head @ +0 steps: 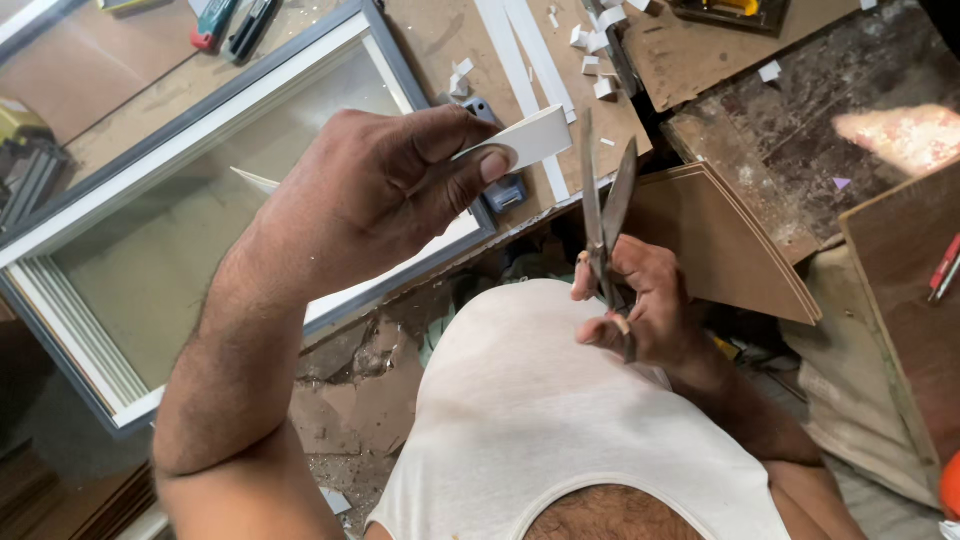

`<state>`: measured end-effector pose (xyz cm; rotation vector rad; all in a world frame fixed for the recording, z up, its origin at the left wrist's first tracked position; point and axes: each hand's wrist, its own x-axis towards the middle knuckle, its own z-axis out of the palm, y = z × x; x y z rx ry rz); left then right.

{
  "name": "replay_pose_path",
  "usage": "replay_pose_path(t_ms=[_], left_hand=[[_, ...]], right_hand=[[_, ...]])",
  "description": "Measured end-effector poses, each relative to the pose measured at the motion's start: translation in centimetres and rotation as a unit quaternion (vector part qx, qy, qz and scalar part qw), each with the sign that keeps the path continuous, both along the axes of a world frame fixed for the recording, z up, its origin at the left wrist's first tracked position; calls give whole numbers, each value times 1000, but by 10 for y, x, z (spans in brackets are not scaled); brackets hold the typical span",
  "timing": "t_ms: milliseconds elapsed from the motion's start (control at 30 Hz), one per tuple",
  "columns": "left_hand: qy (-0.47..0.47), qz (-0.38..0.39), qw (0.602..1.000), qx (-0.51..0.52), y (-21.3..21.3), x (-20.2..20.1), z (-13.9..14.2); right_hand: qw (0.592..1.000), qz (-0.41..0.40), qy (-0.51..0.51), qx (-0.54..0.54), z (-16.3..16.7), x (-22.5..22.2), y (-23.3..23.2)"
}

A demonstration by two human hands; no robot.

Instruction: The person assembles window frames by applying white foam tape to the edges of glass panes. They measure and cut the tape with scissors, press it onto the frame, and stack completed units on a workbench.

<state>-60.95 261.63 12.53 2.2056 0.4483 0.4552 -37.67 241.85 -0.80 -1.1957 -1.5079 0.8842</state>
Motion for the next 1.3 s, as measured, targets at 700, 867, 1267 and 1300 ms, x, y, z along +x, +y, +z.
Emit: replay_pose_path(t_ms=[700,867,1267,1300], left_hand=[[12,-57,997,55,8,21,29],[6,-62,997,46,8,16,24],[-198,140,923,-299,26,-69,11],[-243,167,899,-324,38,-82,0]], right_hand=[[996,-38,-71,42,31,-10,15],[993,-47,-99,42,27,-15,16],[927,-207,-217,-226,-66,19,68],[908,-215,-253,-256,-78,24,79]])
